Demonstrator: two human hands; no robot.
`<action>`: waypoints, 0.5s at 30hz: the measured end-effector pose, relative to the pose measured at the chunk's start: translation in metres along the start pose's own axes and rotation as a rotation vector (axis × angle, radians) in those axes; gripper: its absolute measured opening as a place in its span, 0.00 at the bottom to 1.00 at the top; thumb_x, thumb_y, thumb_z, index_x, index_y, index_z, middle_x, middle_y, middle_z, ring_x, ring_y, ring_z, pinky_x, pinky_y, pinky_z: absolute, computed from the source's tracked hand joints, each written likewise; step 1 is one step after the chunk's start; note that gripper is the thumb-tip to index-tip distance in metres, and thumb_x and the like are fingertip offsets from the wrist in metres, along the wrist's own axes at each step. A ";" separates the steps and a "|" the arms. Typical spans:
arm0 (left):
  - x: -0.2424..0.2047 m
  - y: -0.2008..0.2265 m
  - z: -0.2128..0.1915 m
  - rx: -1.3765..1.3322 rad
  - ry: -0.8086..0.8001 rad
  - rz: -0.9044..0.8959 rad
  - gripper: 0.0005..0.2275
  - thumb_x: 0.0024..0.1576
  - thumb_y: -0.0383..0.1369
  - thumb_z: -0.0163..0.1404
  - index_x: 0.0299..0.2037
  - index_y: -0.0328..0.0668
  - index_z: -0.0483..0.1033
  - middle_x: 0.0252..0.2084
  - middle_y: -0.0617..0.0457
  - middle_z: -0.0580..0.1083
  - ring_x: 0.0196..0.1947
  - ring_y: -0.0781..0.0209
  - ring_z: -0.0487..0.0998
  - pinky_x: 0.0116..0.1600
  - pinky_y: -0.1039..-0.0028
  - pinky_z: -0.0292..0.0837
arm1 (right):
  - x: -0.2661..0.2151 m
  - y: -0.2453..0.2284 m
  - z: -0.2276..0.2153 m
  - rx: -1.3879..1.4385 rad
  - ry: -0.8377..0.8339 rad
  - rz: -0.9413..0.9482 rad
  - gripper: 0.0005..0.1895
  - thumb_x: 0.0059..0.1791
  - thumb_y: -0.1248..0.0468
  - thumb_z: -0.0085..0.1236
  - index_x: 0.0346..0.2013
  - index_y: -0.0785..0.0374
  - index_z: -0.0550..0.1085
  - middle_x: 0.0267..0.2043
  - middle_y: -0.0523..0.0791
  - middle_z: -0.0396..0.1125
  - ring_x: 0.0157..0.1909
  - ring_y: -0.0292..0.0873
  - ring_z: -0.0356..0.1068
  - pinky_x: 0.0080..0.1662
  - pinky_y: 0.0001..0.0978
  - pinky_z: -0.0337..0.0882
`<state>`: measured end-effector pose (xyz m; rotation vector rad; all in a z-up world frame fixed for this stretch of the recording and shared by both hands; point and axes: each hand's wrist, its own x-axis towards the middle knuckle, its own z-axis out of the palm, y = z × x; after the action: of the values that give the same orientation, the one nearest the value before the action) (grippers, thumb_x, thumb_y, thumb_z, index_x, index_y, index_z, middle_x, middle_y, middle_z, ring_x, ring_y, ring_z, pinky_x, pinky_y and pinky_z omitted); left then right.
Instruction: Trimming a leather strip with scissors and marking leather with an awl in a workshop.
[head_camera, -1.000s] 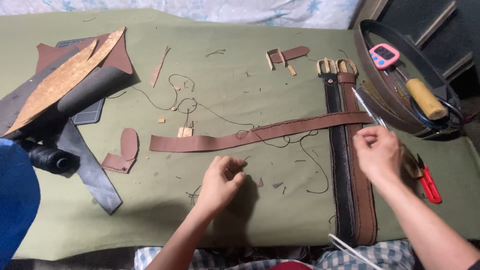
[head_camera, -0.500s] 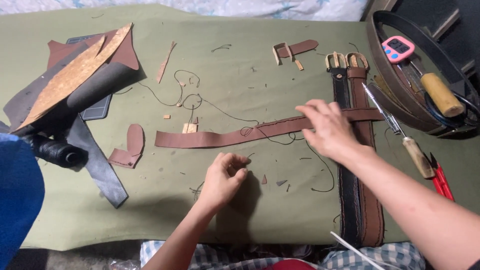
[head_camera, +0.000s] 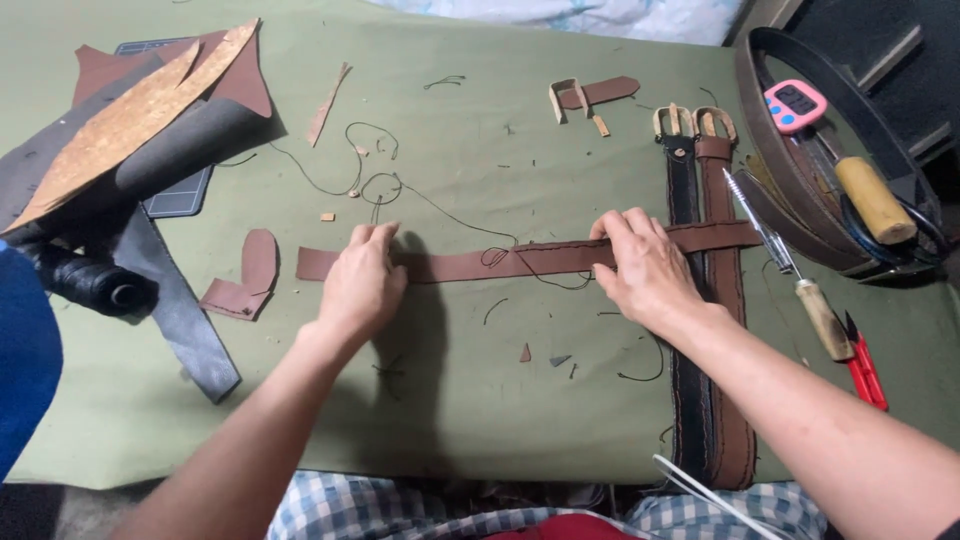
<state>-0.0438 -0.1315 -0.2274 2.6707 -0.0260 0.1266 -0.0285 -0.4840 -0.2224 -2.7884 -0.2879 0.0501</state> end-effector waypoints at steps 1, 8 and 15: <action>0.004 -0.007 0.002 0.102 -0.073 -0.004 0.21 0.53 0.28 0.58 0.58 0.37 0.76 0.48 0.41 0.73 0.46 0.34 0.81 0.50 0.48 0.79 | -0.002 -0.001 -0.002 0.007 -0.006 -0.002 0.18 0.48 0.62 0.60 0.51 0.50 0.69 0.49 0.47 0.63 0.58 0.56 0.67 0.56 0.53 0.70; 0.016 -0.020 -0.008 0.257 -0.105 0.018 0.08 0.52 0.36 0.61 0.41 0.53 0.86 0.40 0.51 0.75 0.45 0.46 0.80 0.50 0.57 0.75 | -0.018 -0.016 -0.026 0.024 -0.009 0.038 0.13 0.51 0.59 0.56 0.51 0.46 0.72 0.44 0.47 0.69 0.52 0.53 0.73 0.50 0.49 0.74; 0.028 -0.029 -0.055 0.367 -0.232 -0.073 0.13 0.55 0.52 0.54 0.45 0.67 0.85 0.47 0.61 0.81 0.62 0.56 0.71 0.73 0.53 0.52 | -0.007 0.026 -0.051 -0.047 -0.166 0.185 0.11 0.53 0.57 0.57 0.47 0.54 0.79 0.48 0.51 0.73 0.52 0.57 0.77 0.53 0.50 0.74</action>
<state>-0.0198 -0.0812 -0.1891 3.0336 0.0232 -0.2241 -0.0268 -0.5257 -0.1824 -2.8534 -0.0711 0.3243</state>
